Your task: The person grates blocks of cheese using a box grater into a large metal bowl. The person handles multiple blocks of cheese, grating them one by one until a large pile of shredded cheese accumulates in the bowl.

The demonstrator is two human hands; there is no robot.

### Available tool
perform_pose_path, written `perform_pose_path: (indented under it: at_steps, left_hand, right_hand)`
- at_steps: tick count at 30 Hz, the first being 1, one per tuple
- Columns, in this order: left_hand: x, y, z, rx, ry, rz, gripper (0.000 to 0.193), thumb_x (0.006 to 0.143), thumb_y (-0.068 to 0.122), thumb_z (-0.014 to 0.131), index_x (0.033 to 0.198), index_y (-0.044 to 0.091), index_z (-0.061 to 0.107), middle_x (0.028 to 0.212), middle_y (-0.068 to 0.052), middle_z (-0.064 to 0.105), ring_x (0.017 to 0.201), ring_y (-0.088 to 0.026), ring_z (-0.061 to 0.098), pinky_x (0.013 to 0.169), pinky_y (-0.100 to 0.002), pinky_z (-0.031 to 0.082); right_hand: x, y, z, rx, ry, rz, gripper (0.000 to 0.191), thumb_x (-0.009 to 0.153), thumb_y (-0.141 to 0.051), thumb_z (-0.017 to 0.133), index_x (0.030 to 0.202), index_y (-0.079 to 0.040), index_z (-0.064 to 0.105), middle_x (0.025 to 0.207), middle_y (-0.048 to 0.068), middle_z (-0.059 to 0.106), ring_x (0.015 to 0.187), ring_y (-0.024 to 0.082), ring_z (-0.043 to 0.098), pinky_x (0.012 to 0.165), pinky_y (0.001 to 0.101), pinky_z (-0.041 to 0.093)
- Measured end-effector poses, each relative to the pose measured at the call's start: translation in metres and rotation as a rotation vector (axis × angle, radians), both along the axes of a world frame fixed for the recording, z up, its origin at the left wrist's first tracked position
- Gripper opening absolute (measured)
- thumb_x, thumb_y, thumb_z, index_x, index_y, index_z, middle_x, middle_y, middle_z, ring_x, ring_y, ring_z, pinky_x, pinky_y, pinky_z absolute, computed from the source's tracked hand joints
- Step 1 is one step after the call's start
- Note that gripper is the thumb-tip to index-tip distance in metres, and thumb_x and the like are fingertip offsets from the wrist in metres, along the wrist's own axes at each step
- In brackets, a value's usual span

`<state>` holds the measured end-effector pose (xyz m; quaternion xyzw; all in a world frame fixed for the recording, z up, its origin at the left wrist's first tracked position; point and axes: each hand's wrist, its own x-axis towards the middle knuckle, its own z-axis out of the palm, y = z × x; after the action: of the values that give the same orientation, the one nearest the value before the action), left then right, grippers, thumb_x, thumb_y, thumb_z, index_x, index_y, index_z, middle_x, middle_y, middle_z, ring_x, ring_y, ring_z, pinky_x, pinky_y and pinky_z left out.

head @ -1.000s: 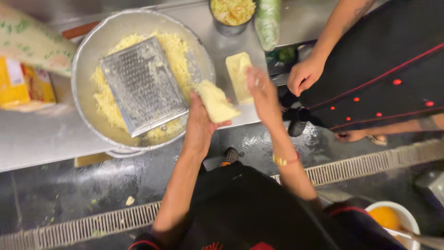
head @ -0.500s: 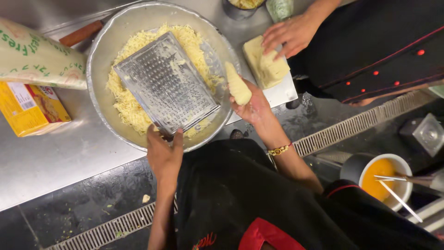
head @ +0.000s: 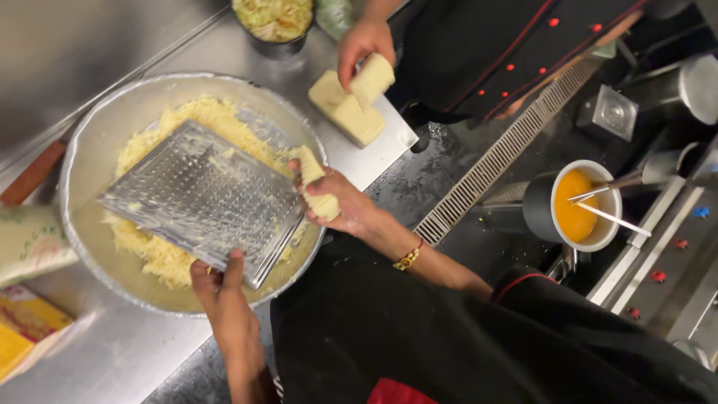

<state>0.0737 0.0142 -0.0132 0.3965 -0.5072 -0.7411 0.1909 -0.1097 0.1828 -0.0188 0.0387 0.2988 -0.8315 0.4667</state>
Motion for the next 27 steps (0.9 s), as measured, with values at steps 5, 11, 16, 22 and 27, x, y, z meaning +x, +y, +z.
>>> perform_pose_path:
  at_steps: [5, 11, 16, 22, 27]
  left_hand:
    - [-0.015, 0.012, 0.014, -0.012, 0.114, 0.079, 0.034, 0.104, 0.011, 0.062, 0.133, 0.005, 0.046, 0.124, -0.007, 0.057, 0.110, -0.014, 0.052, 0.100, -0.033, 0.043]
    - [-0.015, 0.021, 0.026, 0.153, 0.052, 0.215, 0.044, 0.108, 0.024, 0.057, 0.140, 0.001, 0.037, 0.138, -0.014, 0.053, 0.123, -0.021, 0.054, 0.107, -0.038, 0.046]
    - [-0.021, 0.027, 0.013, 0.198, -0.052, 0.334, 0.065, 0.106, 0.039, 0.050, 0.155, 0.002, 0.028, 0.152, -0.015, 0.047, 0.136, -0.023, 0.051, 0.111, -0.036, 0.044]
    - [-0.025, 0.030, -0.005, 0.226, 0.022, 0.391, 0.060, 0.101, 0.037, 0.048, 0.150, 0.002, 0.042, 0.144, -0.014, 0.054, 0.128, -0.024, 0.054, 0.104, -0.037, 0.048]
    - [-0.028, 0.042, -0.014, 0.327, -0.070, 0.421, 0.062, 0.106, 0.047, 0.042, 0.149, 0.002, 0.043, 0.147, -0.010, 0.052, 0.131, -0.018, 0.051, 0.112, -0.034, 0.037]
  right_hand:
    - [-0.007, -0.013, 0.027, 0.092, 0.147, 0.001, 0.056, 0.090, -0.006, 0.067, 0.144, -0.006, 0.052, 0.093, 0.004, 0.055, 0.060, 0.014, 0.059, 0.046, 0.0281, 0.049]
    - [-0.018, -0.041, 0.086, 0.329, 1.451, -0.046, 0.064, 0.105, -0.026, 0.069, 0.155, -0.008, 0.033, 0.135, 0.019, 0.053, 0.119, 0.030, 0.057, 0.092, 0.0422, 0.053]
    - [0.010, -0.079, 0.115, 0.823, 1.819, 0.738, 0.061, 0.097, -0.049, 0.065, 0.151, -0.029, 0.048, 0.132, 0.009, 0.061, 0.113, 0.025, 0.064, 0.089, 0.0395, 0.059]
    - [0.005, -0.087, 0.086, 0.380, 2.434, 0.555, 0.059, 0.094, -0.049, 0.069, 0.146, -0.026, 0.056, 0.146, 0.012, 0.053, 0.133, 0.033, 0.051, 0.097, 0.0501, 0.053]
    - [-0.026, -0.129, 0.042, 0.276, 2.453, 0.540, 0.050, 0.097, -0.040, 0.070, 0.143, -0.023, 0.063, 0.158, 0.012, 0.046, 0.148, 0.036, 0.038, 0.115, 0.0540, 0.043]
